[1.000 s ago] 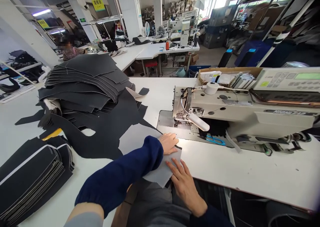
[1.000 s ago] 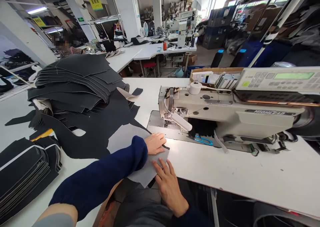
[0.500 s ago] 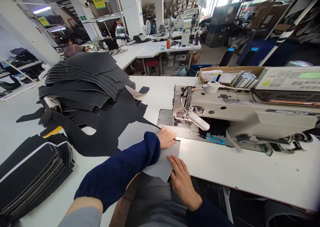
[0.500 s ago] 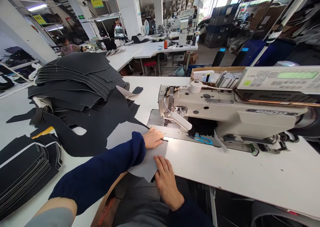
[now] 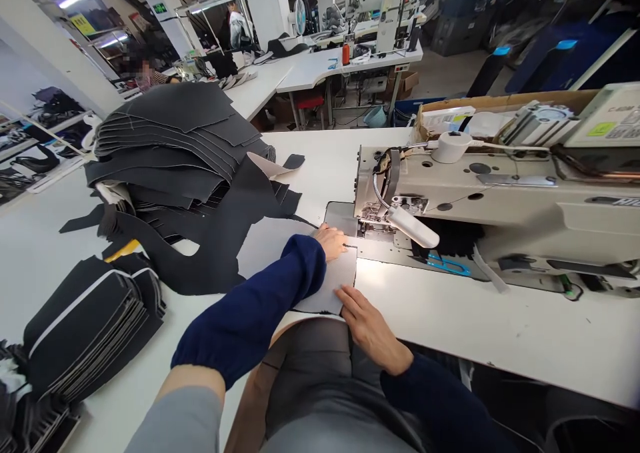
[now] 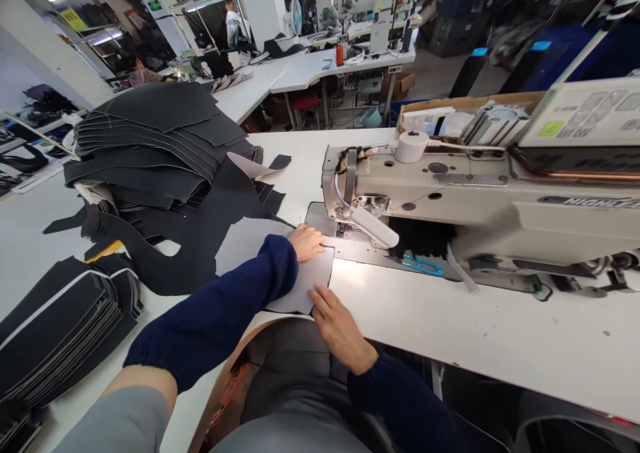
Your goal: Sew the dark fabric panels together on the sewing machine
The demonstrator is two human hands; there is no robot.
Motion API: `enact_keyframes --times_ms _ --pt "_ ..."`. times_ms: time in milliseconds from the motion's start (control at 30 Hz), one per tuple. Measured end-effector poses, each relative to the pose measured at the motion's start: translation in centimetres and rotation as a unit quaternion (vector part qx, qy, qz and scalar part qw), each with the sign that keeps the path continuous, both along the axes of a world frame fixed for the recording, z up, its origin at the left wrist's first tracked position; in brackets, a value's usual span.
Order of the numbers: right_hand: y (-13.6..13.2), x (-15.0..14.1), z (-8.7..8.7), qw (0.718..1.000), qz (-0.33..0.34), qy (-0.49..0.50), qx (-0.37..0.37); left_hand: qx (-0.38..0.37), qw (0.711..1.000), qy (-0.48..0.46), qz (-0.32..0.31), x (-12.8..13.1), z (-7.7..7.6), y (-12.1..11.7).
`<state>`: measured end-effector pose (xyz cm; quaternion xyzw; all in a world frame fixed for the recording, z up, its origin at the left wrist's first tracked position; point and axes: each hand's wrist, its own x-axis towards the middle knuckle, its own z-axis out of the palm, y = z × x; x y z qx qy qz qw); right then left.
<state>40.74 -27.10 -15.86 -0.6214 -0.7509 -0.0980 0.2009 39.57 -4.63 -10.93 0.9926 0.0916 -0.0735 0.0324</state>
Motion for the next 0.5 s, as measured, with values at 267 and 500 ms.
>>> enact_keyframes --times_ms 267,500 --pt "0.5 0.2 1.0 0.999 0.005 0.0 -0.035 0.05 0.999 -0.009 -0.01 0.2 -0.3 -0.1" --pt "1.0 0.8 1.2 0.998 0.02 -0.014 -0.052 0.037 0.999 0.017 0.013 0.8 0.5 -0.5"
